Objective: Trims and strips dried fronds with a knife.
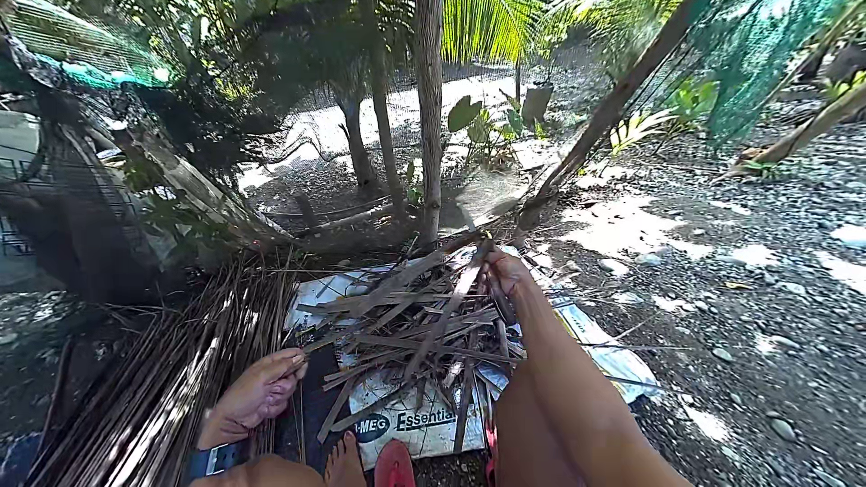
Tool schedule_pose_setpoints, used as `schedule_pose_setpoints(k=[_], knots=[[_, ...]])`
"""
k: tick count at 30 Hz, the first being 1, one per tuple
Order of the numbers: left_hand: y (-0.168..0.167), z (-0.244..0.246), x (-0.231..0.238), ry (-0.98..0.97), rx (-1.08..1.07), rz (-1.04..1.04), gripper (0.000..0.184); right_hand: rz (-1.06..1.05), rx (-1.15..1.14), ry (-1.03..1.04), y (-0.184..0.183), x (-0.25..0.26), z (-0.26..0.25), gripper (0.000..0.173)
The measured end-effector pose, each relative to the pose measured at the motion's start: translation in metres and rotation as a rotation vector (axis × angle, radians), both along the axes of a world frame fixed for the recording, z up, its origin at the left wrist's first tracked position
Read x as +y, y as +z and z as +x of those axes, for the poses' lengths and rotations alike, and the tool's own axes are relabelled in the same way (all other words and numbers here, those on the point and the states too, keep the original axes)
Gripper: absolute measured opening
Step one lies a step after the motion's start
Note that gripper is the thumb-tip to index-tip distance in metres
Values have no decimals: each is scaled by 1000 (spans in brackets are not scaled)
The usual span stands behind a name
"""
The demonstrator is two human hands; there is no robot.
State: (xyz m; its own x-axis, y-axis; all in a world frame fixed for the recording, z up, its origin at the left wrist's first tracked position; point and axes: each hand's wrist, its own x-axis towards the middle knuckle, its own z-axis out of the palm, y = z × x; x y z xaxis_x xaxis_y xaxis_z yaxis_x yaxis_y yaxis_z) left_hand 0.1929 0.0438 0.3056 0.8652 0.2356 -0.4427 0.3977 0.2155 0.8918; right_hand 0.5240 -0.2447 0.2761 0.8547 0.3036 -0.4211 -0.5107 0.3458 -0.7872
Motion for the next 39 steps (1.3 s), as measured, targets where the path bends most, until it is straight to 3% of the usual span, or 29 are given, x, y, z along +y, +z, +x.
schedule_pose_setpoints(k=[4,6,9,11,12,16,20,22,24,27,29,31,34,36,39], knots=[[3,-25,14,219,-44,-31,43,-93,57,-83,-13,-16,20,11],[0,-25,12,265,-8,-18,42,-441,-54,71,-24,-20,22,11],[-2,-16,2,331,72,95,35,-1085,-269,511,-33,-17,20,31],[-2,-7,-5,373,90,203,31,-1309,-365,669,-31,-12,18,38],[-2,-5,-8,379,83,247,29,-1343,-385,648,-28,-11,16,39],[-4,6,-11,362,18,380,24,-1230,-355,284,-25,-19,15,41],[-3,20,-22,319,31,365,27,-1223,-177,458,-49,-26,17,35],[-4,22,-25,291,-21,318,32,-1031,-78,344,-51,-28,16,29],[-5,22,-24,229,-96,272,32,-721,24,123,-53,-32,16,11],[-6,25,-26,165,-135,235,29,-305,134,-137,-48,-34,11,10],[-6,30,-28,143,-117,233,30,-182,180,-185,-35,-26,1,11],[-6,35,-31,126,-102,240,29,-80,211,-62,-21,-14,-13,23],[-8,45,-37,104,-81,255,25,27,80,99,0,11,-57,27],[-10,52,-43,67,-95,290,23,-2,-148,342,6,24,-87,26],[-15,64,-53,28,-87,413,22,15,-358,731,3,42,-117,49]])
